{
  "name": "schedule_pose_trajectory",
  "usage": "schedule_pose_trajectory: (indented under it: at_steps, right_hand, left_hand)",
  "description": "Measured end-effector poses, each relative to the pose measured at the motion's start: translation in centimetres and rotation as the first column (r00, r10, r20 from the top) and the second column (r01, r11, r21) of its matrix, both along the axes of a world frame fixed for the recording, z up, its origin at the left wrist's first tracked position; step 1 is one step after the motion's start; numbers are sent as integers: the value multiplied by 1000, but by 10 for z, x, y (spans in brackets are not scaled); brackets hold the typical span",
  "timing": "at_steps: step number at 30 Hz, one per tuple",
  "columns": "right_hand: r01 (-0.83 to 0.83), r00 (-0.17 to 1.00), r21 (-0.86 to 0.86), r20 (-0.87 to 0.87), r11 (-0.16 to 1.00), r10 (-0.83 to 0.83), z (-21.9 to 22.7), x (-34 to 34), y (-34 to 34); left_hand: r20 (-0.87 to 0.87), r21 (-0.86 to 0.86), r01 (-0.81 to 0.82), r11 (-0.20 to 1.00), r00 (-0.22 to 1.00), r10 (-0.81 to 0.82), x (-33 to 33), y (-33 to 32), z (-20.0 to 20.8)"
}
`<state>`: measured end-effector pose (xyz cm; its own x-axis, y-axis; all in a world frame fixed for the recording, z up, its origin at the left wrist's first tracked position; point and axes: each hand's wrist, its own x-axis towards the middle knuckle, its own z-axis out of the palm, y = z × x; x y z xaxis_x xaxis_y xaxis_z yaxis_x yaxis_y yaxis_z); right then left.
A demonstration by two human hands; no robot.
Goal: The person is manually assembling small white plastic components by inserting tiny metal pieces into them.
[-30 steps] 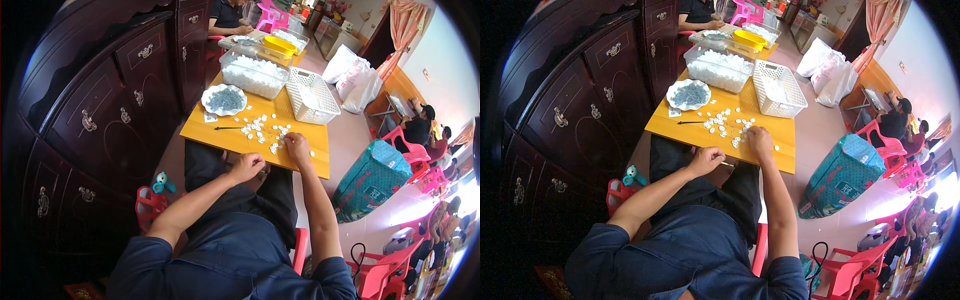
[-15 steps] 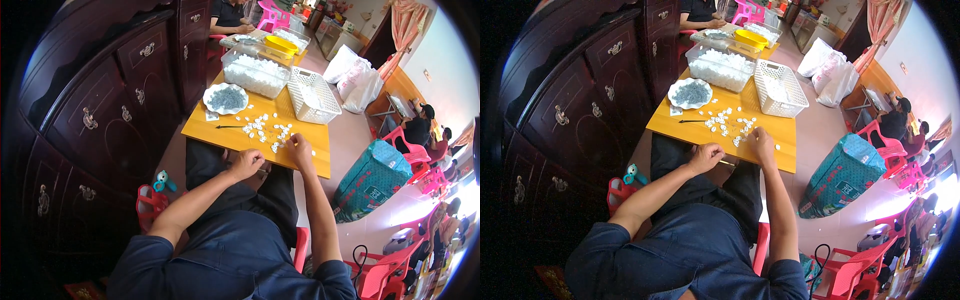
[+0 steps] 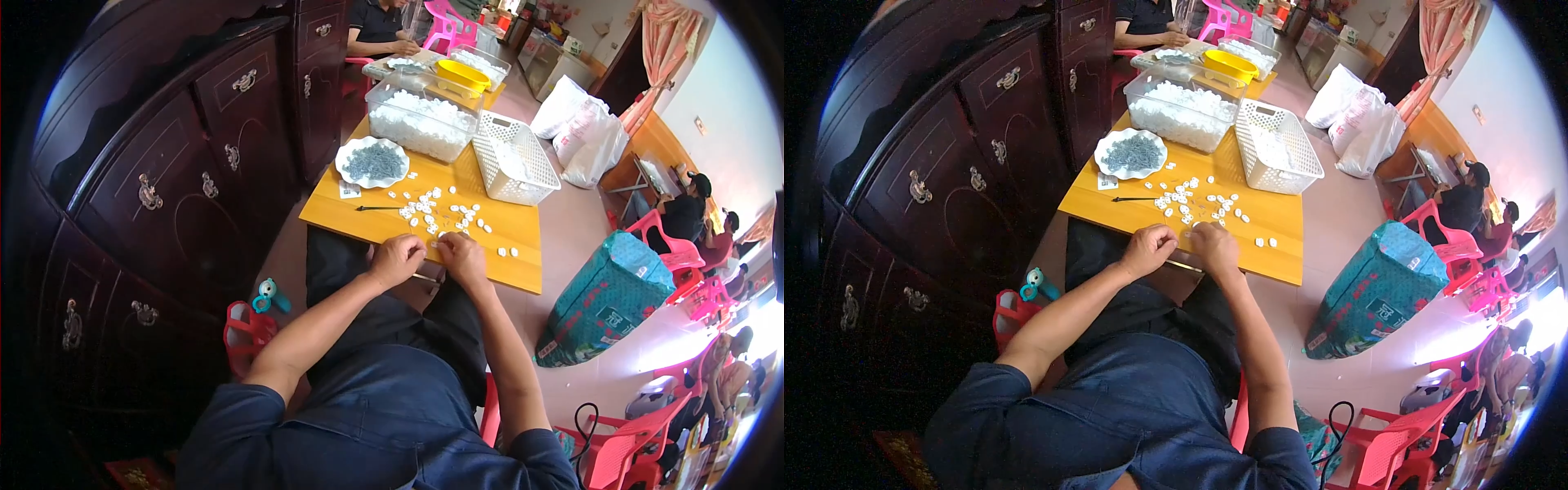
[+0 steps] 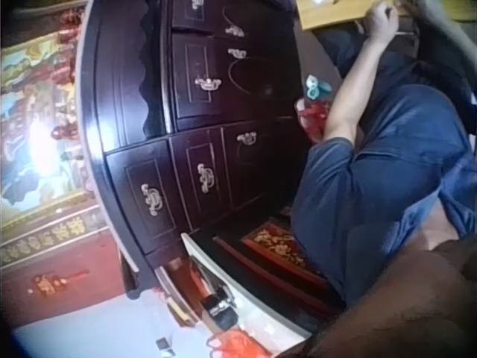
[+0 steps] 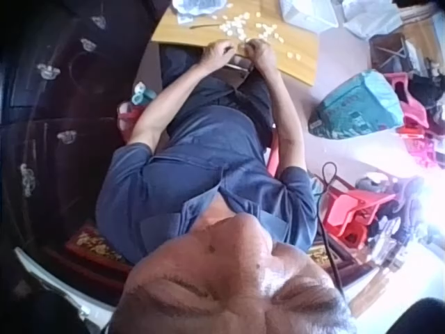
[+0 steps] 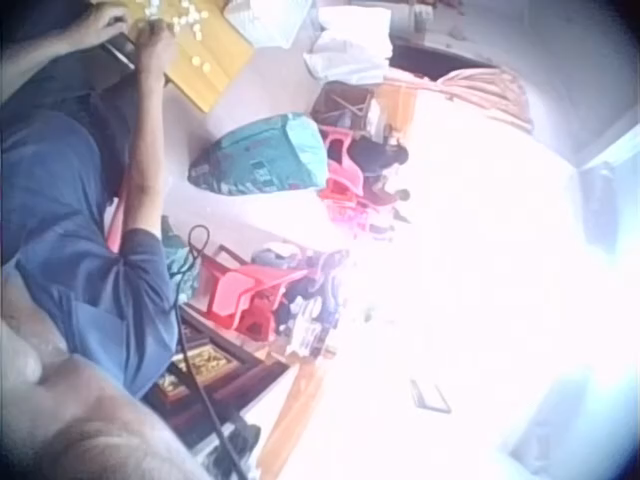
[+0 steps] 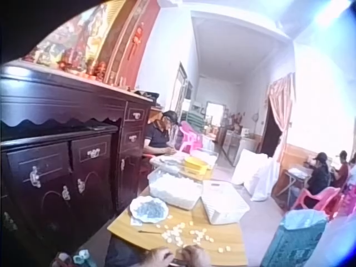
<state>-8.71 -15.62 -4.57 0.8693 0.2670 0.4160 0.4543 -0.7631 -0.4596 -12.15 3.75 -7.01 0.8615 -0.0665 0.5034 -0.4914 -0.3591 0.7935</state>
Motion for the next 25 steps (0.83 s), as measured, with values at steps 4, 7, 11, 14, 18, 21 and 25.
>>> schedule_pose_trajectory:
  at_steps: [4, 7, 11, 14, 18, 21, 25]
  right_hand:
    - [-35, 997, 134, 68, 990, 26, 0, -4, -8]
    - [-33, 994, 179, 107, 983, 14, -1, -10, -16]
    - [11, 999, 252, 33, 968, -21, -6, -23, -26]
    - [74, 997, 348, -52, 935, -59, -11, -29, -30]
    - [122, 988, 510, -148, 852, -53, -17, -28, -35]
    - [134, 986, 499, -155, 856, -64, -19, -28, -34]
    - [140, 985, 517, -162, 845, -64, -24, -27, -34]
  left_hand:
    - [19, -13, -3, 1000, 1000, 3, 1, 3, -1]
    - [10, 85, 28, 996, 1000, -29, -2, 3, 3]
    - [54, 220, 191, 957, 977, -207, -11, -3, 8]
    - [133, 220, 189, 957, 966, -222, -13, -8, 2]
    - [147, 215, 120, 969, 977, -154, -9, -7, 0]
    - [66, 116, 117, 986, 990, -125, 4, 5, -6]
    - [-390, -245, 242, 939, 862, -324, 15, 20, -3]
